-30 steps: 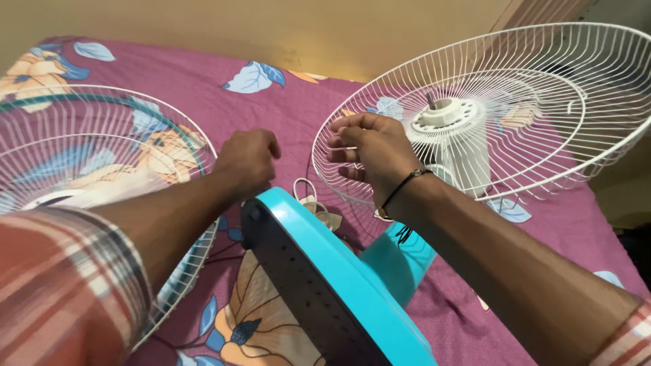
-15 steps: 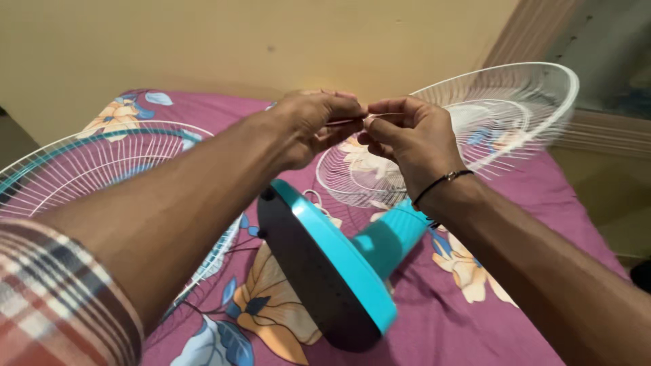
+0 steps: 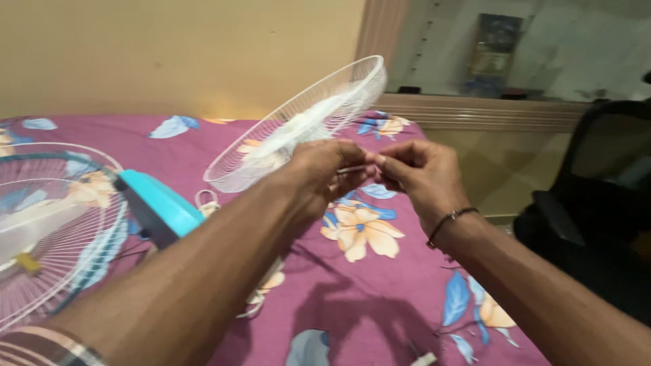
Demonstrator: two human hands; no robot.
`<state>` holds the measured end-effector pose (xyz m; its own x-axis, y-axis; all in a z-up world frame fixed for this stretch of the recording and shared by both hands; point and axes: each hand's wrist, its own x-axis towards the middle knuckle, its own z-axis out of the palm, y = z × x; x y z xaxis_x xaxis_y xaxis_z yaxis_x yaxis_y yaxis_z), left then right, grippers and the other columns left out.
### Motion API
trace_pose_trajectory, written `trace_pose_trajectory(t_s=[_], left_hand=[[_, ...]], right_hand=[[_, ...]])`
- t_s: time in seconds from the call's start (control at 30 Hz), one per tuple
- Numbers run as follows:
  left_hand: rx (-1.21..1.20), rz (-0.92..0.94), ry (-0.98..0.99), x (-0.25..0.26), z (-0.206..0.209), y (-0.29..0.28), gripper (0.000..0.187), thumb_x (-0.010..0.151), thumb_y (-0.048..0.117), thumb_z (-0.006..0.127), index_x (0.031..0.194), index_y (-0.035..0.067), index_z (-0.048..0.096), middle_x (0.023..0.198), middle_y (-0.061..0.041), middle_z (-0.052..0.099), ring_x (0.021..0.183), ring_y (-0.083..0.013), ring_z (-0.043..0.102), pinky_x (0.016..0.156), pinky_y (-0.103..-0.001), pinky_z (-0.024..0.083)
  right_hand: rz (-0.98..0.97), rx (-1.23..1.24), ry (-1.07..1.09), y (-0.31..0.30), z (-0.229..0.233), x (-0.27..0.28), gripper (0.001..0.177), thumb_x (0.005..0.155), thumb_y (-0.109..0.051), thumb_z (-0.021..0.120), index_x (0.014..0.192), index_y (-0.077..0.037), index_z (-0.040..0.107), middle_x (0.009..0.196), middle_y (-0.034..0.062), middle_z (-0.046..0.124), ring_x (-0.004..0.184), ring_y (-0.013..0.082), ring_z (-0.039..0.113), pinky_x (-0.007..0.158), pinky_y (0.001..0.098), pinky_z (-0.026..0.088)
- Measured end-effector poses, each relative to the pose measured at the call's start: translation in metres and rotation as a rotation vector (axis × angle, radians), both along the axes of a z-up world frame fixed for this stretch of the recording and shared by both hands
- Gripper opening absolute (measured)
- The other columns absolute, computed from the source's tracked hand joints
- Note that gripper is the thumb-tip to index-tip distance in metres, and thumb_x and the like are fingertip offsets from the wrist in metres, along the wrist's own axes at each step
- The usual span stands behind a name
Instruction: The person disassembles a small table fan on a bed. They remove the front grille, unscrew the central hub to detach the blades, and then detach the rear grille and motor housing from the stand.
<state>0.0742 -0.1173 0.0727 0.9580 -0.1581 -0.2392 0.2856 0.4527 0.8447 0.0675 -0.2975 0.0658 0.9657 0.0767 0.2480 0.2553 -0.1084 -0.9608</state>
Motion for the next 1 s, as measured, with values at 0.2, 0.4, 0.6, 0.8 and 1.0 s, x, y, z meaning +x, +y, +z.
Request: trace_pose_trajectory(t_s=[0.2,0.4,0.6,0.8,1.0], left_hand=[[0.264,-0.034,-0.035,-0.023,-0.033,-0.071,0.017,0.092,0.009,0.062,0.108,0.003,0.064,0.097,-0.011,0.073,0.077,-0.0194,0.071,0.064,-0.030,0.060],[0.618,-0.100,-0.031,-0.047,-0.083,-0.097,0.032,0.085,0.014,0.071,0.115,0.004,0.065,0.099,-0.013,0.073,0.086,-0.0228,0.070,0.069,-0.040,0.056],[1.270,-0.127,-0.127,-0.088,-0.117,-0.093,0.050,0.080,0.026,0.067,0.128,0.014,0.063,0.117,-0.013,0.073,0.115,-0.0313,0.067,0.098,-0.045,0.052],[1.207,-0.243,-0.127,-0.113,-0.120,-0.081,0.053,0.080,0.022,0.064,0.131,0.009,0.058,0.107,-0.013,0.079,0.107,-0.0280,0.075,0.098,-0.041,0.054],[1.269,-0.191,-0.147,-0.111,-0.119,-0.082,0.051,0.082,0.022,0.065,0.131,0.010,0.059,0.111,-0.011,0.076,0.111,-0.0301,0.070,0.100,-0.043,0.052]], right_hand=[[-0.217,-0.096,0.133,-0.101,-0.049,-0.032,0.013,0.088,-0.007,0.075,0.097,0.002,0.074,0.083,0.0088,0.076,0.071,0.0150,0.072,0.064,0.0273,0.058],[-0.296,-0.253,0.311,-0.150,-0.114,-0.067,0.011,0.086,-0.007,0.076,0.095,-0.001,0.076,0.078,0.0056,0.074,0.067,0.0135,0.069,0.059,0.0285,0.052],[-0.243,-0.473,0.425,-0.152,-0.162,-0.080,0.010,0.083,-0.002,0.077,0.094,-0.003,0.078,0.077,0.0052,0.073,0.067,0.0118,0.064,0.060,0.0281,0.051],[-0.174,-0.587,0.485,-0.147,-0.182,-0.086,0.012,0.083,-0.002,0.078,0.094,-0.004,0.079,0.077,0.0048,0.077,0.069,0.0127,0.070,0.064,0.0275,0.055],[-0.155,-0.458,0.526,-0.155,-0.186,-0.085,0.018,0.082,0.004,0.074,0.100,0.001,0.075,0.078,0.0074,0.076,0.068,0.0140,0.071,0.063,0.0278,0.057]])
